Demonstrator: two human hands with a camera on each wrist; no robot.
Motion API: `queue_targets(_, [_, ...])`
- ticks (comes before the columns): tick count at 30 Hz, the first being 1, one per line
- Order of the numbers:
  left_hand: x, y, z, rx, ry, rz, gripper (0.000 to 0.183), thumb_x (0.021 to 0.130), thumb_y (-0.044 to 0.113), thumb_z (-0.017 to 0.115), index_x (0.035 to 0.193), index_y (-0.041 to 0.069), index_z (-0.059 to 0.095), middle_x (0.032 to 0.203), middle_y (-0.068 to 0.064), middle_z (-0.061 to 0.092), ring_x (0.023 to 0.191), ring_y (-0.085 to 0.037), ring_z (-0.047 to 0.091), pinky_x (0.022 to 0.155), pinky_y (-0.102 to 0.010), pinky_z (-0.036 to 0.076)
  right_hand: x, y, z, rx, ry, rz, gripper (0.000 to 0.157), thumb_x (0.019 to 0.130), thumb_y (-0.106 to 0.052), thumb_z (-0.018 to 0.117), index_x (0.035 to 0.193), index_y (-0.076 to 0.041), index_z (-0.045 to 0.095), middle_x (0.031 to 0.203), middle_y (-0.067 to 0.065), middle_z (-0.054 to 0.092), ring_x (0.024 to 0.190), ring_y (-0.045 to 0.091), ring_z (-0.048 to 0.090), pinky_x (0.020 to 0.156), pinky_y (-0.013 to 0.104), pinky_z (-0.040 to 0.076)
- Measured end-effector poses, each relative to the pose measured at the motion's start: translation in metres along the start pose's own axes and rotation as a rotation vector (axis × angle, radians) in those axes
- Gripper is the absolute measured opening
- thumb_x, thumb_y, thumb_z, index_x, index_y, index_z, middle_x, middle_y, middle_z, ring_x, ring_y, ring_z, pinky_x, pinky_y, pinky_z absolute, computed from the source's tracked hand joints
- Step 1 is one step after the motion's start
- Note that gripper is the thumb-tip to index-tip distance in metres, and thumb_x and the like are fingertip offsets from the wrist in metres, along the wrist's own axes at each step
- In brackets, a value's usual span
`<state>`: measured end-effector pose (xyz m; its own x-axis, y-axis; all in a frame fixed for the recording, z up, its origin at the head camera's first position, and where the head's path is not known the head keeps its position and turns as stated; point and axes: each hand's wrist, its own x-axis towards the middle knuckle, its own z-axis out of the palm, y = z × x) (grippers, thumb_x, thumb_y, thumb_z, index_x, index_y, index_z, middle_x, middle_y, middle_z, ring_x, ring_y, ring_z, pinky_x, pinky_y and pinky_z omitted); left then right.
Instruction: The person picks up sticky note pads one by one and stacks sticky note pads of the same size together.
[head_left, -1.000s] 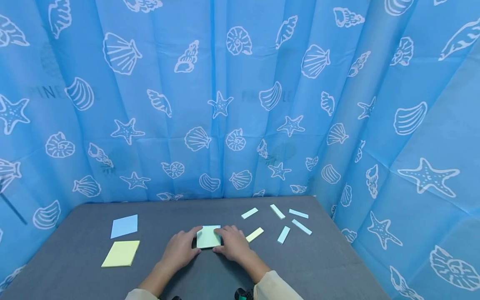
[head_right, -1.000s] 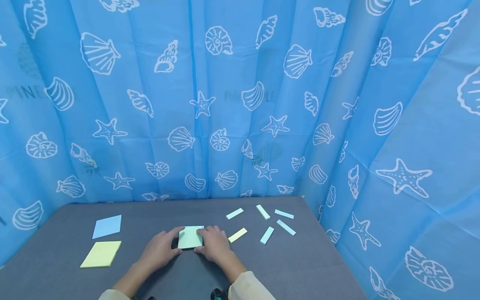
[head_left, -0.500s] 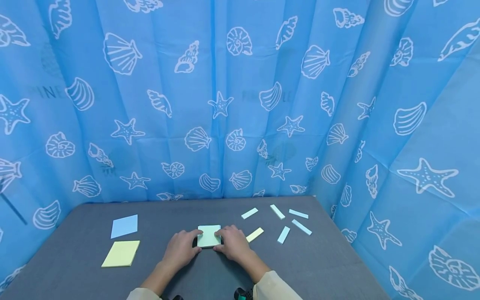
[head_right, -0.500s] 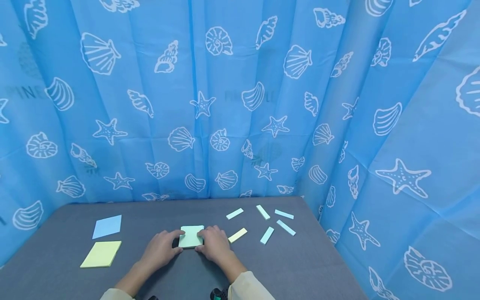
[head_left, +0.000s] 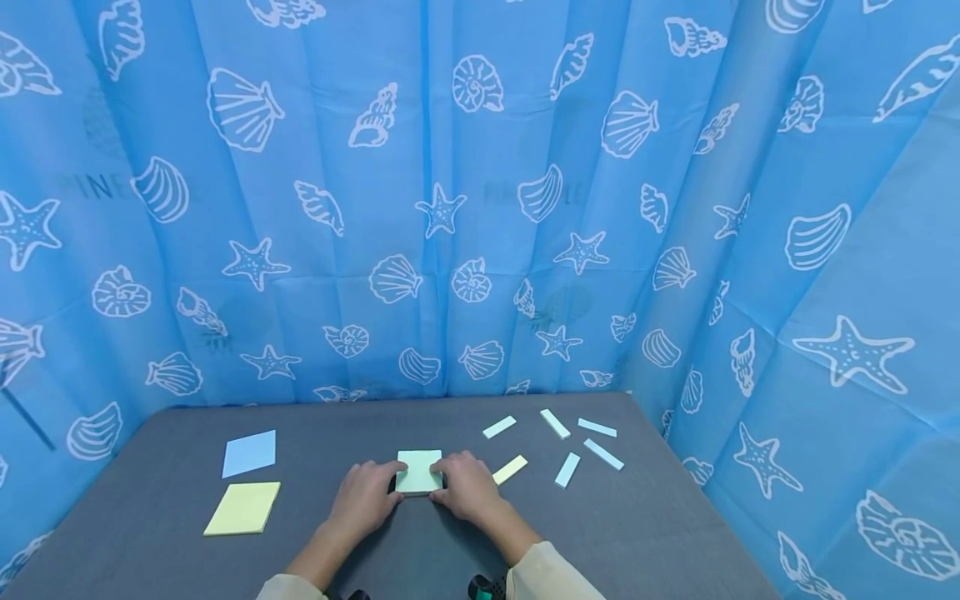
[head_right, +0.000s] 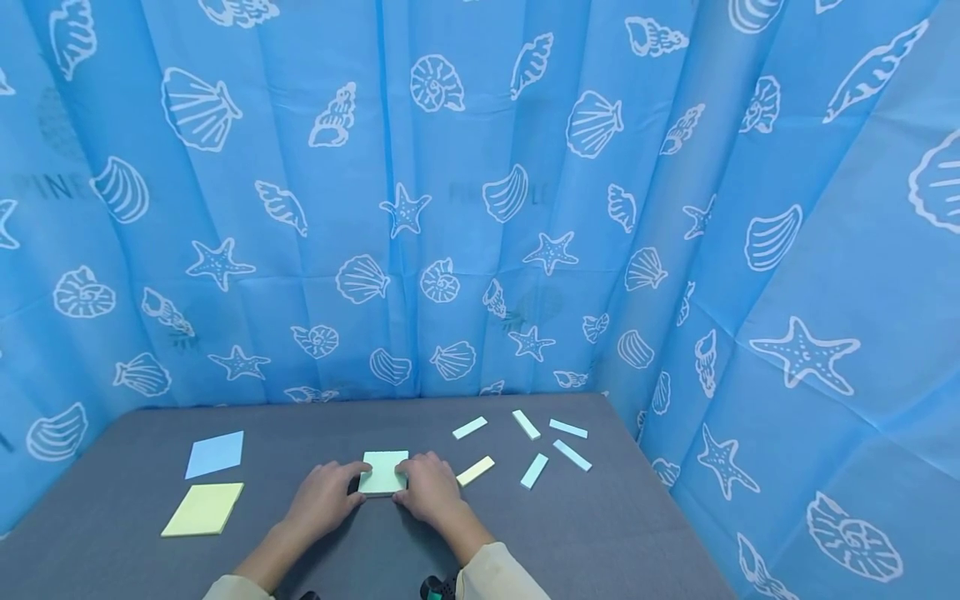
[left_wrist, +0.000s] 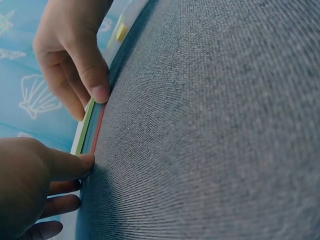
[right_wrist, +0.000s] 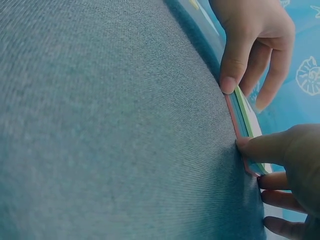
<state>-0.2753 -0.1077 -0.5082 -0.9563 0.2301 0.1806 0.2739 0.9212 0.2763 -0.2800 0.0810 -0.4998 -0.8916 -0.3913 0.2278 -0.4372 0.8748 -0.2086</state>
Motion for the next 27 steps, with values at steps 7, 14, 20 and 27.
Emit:
queue_targets(7, [-0.0001,0.0009,0.0005,0.012,0.014,0.006,0.034,0.078,0.025,0.083,0.11,0.018,0.073,0.089,0.001,0.068,0.072,-0.015,0.054,0.066,-0.039,0.045,0.0,0.0012,0.0011,0.018,0.006,-0.009,0.033,0.08,-0.032,0.081,0.109,-0.016,0.075,0.098,-0.001,0.069,0.085,0.015,0.056,0.074,0.033,0.05])
queue_targets(14, [-0.0015,0.0014,0.0004,0.035,0.031,0.032,0.035,0.077,0.024,0.083,0.11,0.017,0.073,0.087,0.002,0.067,0.07,-0.014,0.054,0.065,-0.036,0.043,0.0006,0.0014,0.0015,0.016,0.016,-0.018,0.029,0.08,-0.029,0.081,0.106,-0.016,0.076,0.094,-0.002,0.07,0.082,0.014,0.056,0.072,0.033,0.05])
queue_targets(20, [-0.001,0.0011,0.0016,0.022,0.035,0.022,0.037,0.077,0.024,0.083,0.112,0.017,0.073,0.086,0.002,0.066,0.069,-0.014,0.052,0.065,-0.036,0.043,-0.0016,-0.0015,-0.0016,0.003,0.013,0.0,0.03,0.081,-0.029,0.081,0.108,-0.016,0.076,0.094,-0.002,0.069,0.082,0.014,0.056,0.071,0.032,0.05])
queue_targets(27, [-0.0021,-0.0017,0.0043,0.008,0.05,0.031,0.035,0.078,0.025,0.082,0.111,0.016,0.073,0.085,0.002,0.066,0.069,-0.013,0.051,0.066,-0.037,0.045,-0.0028,-0.0029,-0.0004,0.0,0.035,0.004,0.029,0.081,-0.029,0.081,0.107,-0.016,0.076,0.095,-0.002,0.07,0.082,0.014,0.056,0.069,0.031,0.051])
